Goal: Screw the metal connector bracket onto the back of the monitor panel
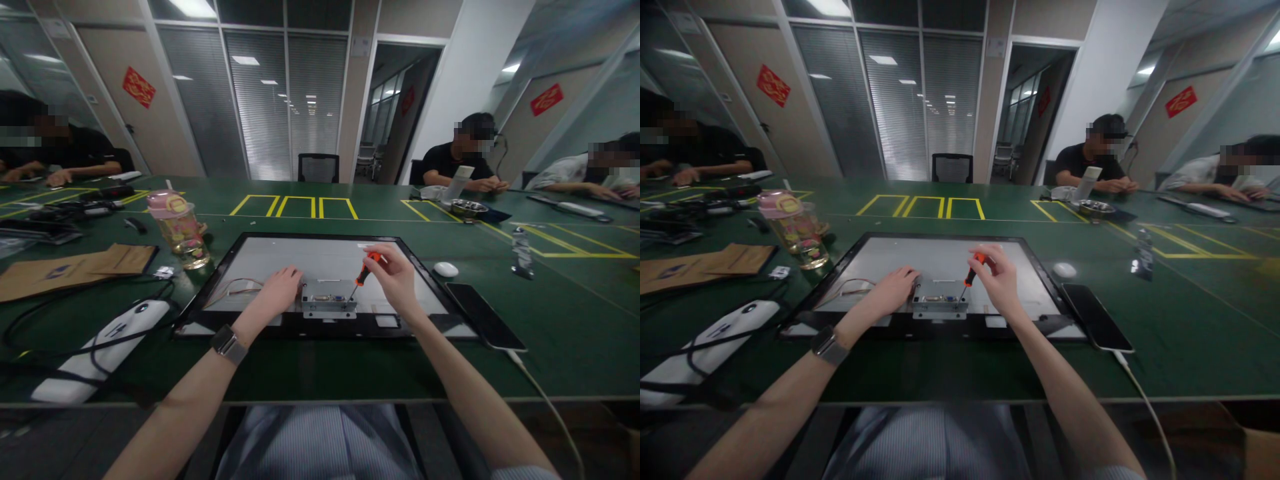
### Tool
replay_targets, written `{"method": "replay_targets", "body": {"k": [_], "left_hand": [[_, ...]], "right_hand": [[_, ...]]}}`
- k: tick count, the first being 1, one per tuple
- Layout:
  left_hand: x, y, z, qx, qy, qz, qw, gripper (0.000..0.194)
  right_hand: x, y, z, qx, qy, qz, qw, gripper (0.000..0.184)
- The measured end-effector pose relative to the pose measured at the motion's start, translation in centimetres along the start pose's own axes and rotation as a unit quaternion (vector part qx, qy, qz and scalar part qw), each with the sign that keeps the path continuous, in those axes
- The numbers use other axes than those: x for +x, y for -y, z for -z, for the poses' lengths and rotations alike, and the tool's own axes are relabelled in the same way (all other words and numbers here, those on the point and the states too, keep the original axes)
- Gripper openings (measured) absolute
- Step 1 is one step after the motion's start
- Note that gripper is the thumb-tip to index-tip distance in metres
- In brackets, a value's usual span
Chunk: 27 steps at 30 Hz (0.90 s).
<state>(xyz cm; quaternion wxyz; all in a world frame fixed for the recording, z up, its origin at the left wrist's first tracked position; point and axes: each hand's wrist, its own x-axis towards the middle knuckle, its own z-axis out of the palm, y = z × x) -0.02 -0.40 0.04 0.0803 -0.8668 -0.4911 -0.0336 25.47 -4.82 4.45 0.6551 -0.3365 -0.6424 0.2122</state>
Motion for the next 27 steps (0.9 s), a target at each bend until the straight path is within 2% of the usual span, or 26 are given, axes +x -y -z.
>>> {"method": "replay_targets", "body": {"k": [2, 7, 10, 15, 17, 22, 27], "left_hand": [[-0.02, -0.05, 0.13, -0.001, 0.004, 0.002, 1.0, 0.035], [0.04, -0.11, 0.28, -0.002, 0.016, 0.007, 1.0, 0.033], [0.08, -0.11, 0.24, 0.0, 0.013, 0.006, 1.0, 0.034], [0.05, -0.16, 0.28, -0.003, 0.012, 0.009, 1.0, 0.033], [0.01, -0.15, 0.29, -0.007, 0.011, 0.009, 1.0, 0.032], [0.03, -0.04, 0.09, -0.006, 0.005, 0.004, 1.0, 0.033], [0.11, 0.04, -0.04, -0.009, 0.011, 0.006, 1.0, 0.036]], "right_hand": [[0.01, 0.02, 0.07, -0.01, 0.006, 0.009, 1.0, 0.012], [-0.19, -0.06, 0.26, 0.067, 0.064, -0.024, 0.995, 0.03], [-0.24, -0.06, 0.09, 0.058, 0.05, -0.034, 0.996, 0.029], [-0.14, -0.12, -0.24, 0.024, -0.002, -0.004, 1.0, 0.012], [-0.13, -0.22, -0.23, 0.053, 0.004, -0.026, 0.998, 0.006], [0.07, -0.02, -0.13, 0.167, 0.057, -0.107, 0.978, 0.019], [0.36, 0.22, -0.09, 0.22, 0.073, -0.125, 0.965, 0.02]]}}
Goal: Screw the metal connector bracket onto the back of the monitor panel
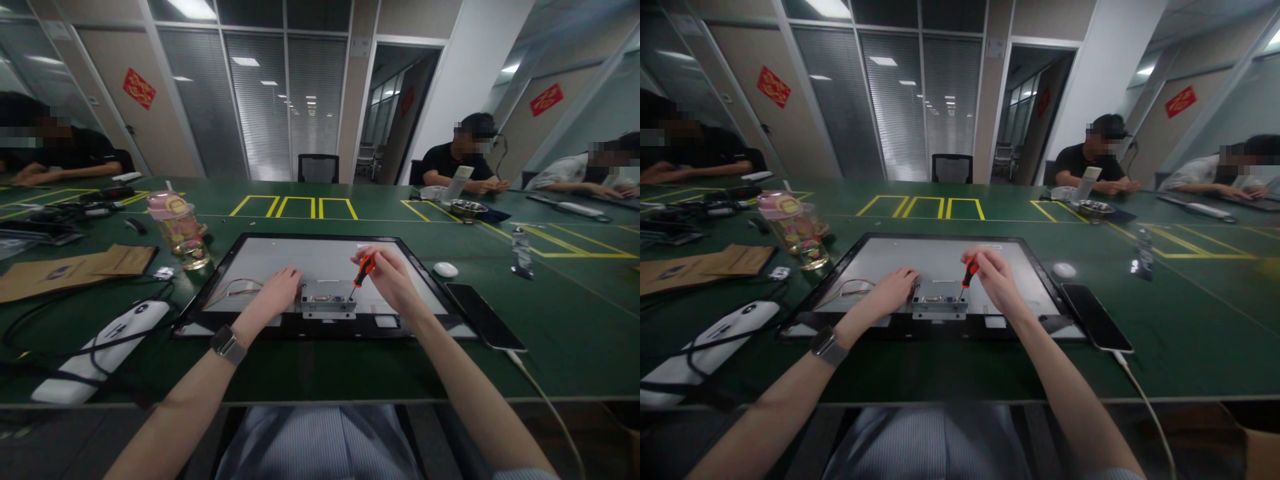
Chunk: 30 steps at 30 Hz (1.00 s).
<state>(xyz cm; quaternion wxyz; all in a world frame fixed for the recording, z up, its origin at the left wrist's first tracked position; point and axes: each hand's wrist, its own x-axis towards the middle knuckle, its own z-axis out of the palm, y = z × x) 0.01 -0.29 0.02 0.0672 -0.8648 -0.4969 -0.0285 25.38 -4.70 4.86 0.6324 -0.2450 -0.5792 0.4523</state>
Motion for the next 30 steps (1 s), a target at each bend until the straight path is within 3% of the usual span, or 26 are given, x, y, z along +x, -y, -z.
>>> {"method": "replay_targets", "body": {"k": [7, 17, 22, 26, 30], "left_hand": [[-0.07, 0.02, 0.18, -0.002, -0.002, -0.002, 1.0, 0.035], [-0.16, -0.06, 0.39, 0.003, 0.013, 0.0, 1.0, 0.038], [-0.18, -0.1, 0.46, 0.005, 0.007, -0.001, 1.0, 0.037], [-0.14, -0.07, 0.4, 0.009, 0.008, 0.004, 1.0, 0.037], [-0.19, -0.16, 0.52, 0.004, 0.009, 0.004, 1.0, 0.037]], "right_hand": [[0.07, 0.13, 0.24, -0.021, 0.012, -0.027, 0.999, 0.025], [0.31, -0.51, 0.75, -0.049, -0.019, -0.001, 0.999, 0.022], [0.06, -0.2, 0.62, -0.129, 0.011, 0.06, 0.99, 0.025], [-0.07, -0.03, 0.54, -0.15, 0.036, 0.051, 0.987, 0.029], [-0.08, -0.17, 0.49, -0.203, -0.029, 0.095, 0.974, 0.019]]}}
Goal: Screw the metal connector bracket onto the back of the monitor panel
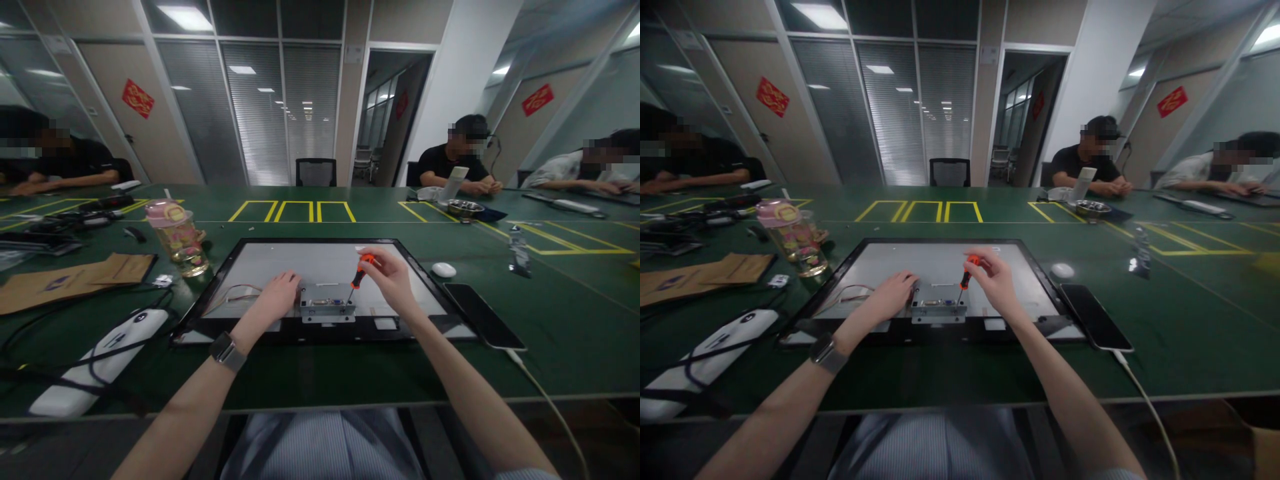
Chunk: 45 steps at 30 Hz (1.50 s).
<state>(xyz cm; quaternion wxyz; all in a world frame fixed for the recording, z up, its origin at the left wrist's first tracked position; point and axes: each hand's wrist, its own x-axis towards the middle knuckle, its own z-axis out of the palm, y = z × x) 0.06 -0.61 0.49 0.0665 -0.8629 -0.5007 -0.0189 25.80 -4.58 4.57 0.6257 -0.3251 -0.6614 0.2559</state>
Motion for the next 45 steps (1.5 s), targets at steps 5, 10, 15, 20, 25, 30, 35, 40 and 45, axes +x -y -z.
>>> {"method": "replay_targets", "body": {"k": [5, 10, 15, 20, 25, 30, 35, 40, 45], "left_hand": [[-0.07, -0.12, 0.12, -0.002, -0.002, 0.001, 1.0, 0.036], [-0.03, -0.04, -0.03, -0.003, -0.007, -0.001, 1.0, 0.035], [0.07, -0.07, -0.06, -0.001, 0.001, 0.004, 1.0, 0.036], [0.07, -0.13, 0.09, -0.003, 0.002, 0.001, 1.0, 0.033], [0.08, -0.06, 0.0, -0.015, -0.001, 0.001, 1.0, 0.034], [0.15, -0.04, -0.11, -0.012, 0.0, 0.005, 1.0, 0.036], [0.07, -0.04, -0.17, -0.008, -0.005, 0.001, 1.0, 0.035], [0.12, 0.07, -0.36, -0.011, -0.004, 0.001, 1.0, 0.035], [0.2, 0.11, -0.39, -0.01, -0.003, 0.002, 1.0, 0.036]], "right_hand": [[-0.16, 0.36, -0.03, -0.001, 0.02, -0.005, 1.0, 0.026], [-0.27, 0.2, -0.04, 0.001, -0.001, -0.016, 1.0, 0.026], [-0.34, 0.42, -0.22, -0.047, -0.018, 0.021, 0.999, 0.02], [-0.37, 0.67, -0.5, 0.017, 0.037, -0.019, 0.999, 0.032], [-0.2, 0.22, -0.41, -0.017, -0.026, 0.011, 0.999, 0.016], [-0.25, 0.88, -0.16, 0.01, 0.033, -0.002, 0.999, 0.023], [-0.35, 0.88, -0.4, 0.006, -0.005, -0.004, 1.0, 0.017], [-0.39, 0.42, -0.55, 0.009, -0.027, 0.011, 1.0, 0.007], [-0.25, 0.46, -0.49, 0.133, 0.022, -0.058, 0.989, 0.019]]}}
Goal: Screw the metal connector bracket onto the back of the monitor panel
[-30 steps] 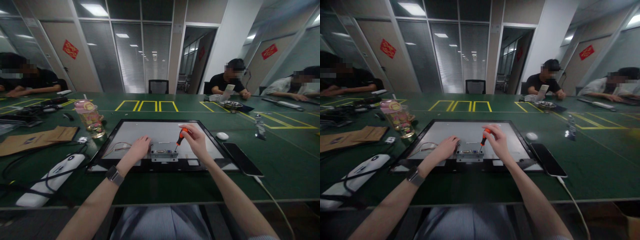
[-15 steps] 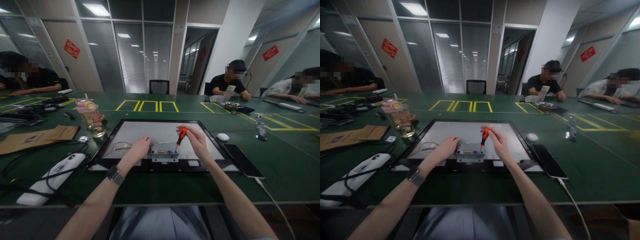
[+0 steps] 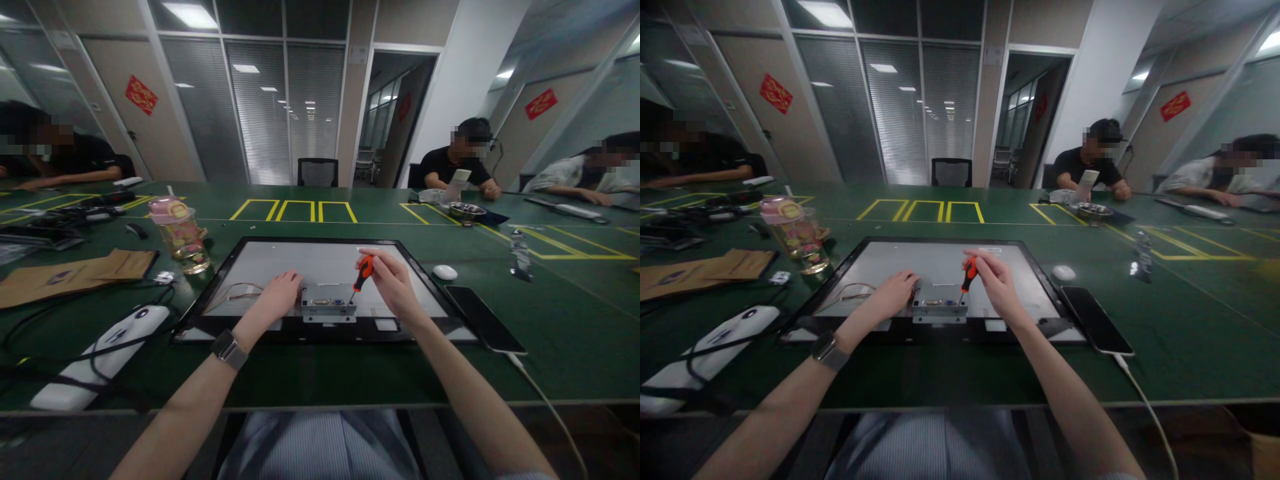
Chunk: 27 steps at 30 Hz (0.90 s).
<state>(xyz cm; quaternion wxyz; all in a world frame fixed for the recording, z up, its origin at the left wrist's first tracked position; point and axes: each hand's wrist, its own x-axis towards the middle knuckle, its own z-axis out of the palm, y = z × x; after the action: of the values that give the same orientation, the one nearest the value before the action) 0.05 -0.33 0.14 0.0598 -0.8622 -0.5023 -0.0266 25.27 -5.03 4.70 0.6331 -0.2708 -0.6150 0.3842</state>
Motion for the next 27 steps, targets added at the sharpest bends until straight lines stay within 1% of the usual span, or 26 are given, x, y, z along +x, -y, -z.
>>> {"method": "replay_targets", "body": {"k": [2, 4, 8, 12, 15, 18, 20, 22, 24, 27], "left_hand": [[-0.02, -0.04, 0.05, 0.002, 0.0, -0.002, 1.0, 0.036], [-0.05, -0.09, 0.09, 0.003, -0.001, -0.002, 1.0, 0.036], [-0.08, -0.14, 0.19, 0.002, -0.003, 0.001, 1.0, 0.035], [-0.13, -0.16, 0.29, 0.005, -0.002, -0.004, 1.0, 0.035], [-0.14, -0.14, 0.28, 0.008, -0.004, -0.005, 1.0, 0.034], [-0.11, -0.13, 0.23, 0.007, -0.002, -0.004, 1.0, 0.034], [-0.1, -0.13, 0.2, 0.008, -0.002, -0.005, 1.0, 0.035], [-0.09, -0.14, 0.17, 0.009, -0.003, -0.004, 1.0, 0.035], [-0.09, -0.14, 0.13, 0.007, -0.003, -0.001, 1.0, 0.034], [-0.05, -0.1, 0.04, 0.005, -0.007, 0.0, 1.0, 0.034]], "right_hand": [[0.12, 0.19, -0.08, 0.053, 0.013, -0.021, 0.998, 0.021], [0.2, 0.34, -0.15, 0.082, 0.015, -0.03, 0.996, 0.018], [0.19, 0.42, -0.19, 0.088, 0.012, -0.04, 0.995, 0.016], [0.18, 0.48, -0.35, 0.095, 0.032, -0.065, 0.993, 0.018], [0.24, 0.42, -0.41, 0.093, 0.029, -0.049, 0.994, 0.018], [0.27, 0.12, -0.19, 0.058, 0.011, -0.021, 0.998, 0.019], [0.24, -0.05, -0.01, 0.044, 0.001, -0.019, 0.999, 0.016], [0.21, -0.08, 0.04, 0.052, 0.002, -0.031, 0.998, 0.014], [0.19, 0.02, -0.02, 0.073, 0.013, -0.038, 0.997, 0.019], [0.21, 0.09, -0.08, 0.09, 0.021, -0.031, 0.995, 0.018]]}}
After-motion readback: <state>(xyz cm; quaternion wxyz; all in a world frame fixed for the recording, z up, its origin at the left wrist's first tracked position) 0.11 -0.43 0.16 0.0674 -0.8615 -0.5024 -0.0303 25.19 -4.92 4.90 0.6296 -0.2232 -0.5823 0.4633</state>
